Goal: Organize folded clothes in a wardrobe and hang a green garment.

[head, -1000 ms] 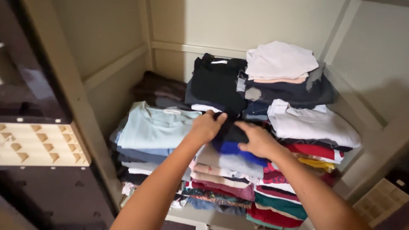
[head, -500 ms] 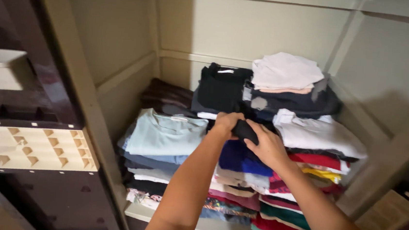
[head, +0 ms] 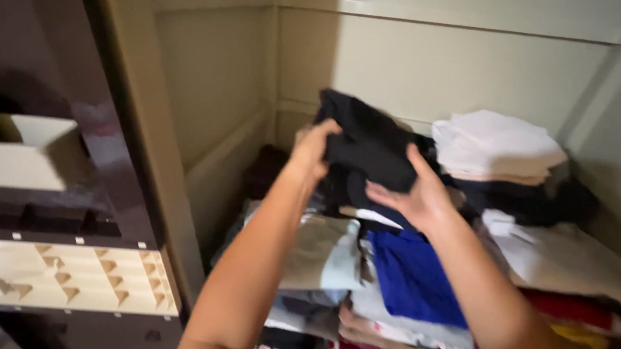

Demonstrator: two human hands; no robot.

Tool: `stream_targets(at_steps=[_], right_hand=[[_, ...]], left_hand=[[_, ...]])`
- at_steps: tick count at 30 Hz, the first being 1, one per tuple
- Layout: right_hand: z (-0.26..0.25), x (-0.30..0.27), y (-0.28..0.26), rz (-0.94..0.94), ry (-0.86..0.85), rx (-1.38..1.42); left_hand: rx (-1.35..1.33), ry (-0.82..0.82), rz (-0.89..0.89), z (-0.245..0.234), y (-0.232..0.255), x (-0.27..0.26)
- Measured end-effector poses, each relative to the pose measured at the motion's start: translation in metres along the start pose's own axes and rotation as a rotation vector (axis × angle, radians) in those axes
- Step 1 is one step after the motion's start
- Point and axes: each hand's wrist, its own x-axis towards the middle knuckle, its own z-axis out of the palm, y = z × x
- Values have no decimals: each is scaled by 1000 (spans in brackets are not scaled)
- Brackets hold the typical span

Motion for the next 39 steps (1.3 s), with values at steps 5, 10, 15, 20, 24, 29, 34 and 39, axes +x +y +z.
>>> stream_targets(at_steps=[5,10,15,20,24,29,34,39], right_hand=[[65,117,22,-310,-34,57],[38,232,123,-211,250,-60],[29,234,154,-14,295,-390],[75,188,93,51,140,-1103],[110,166,69,39,116,-1751],[71,249,132,-568,220,-1918],[47,268,179,-871,10,-1556],[49,246,184,-717,101,-1685]], left_hand=[[-108,-66,50,-72,34,94],[580,422,121,-190,-29,164],[1491,591,600,-271,-76,194],[1815,347,403,-171,-8,110],[2044,108,527,-143,7,85],[1775,-49,446,-206,-27,101],[1807,-131,668,-276,-77,133],[1571,0,488,-240,-52,82]])
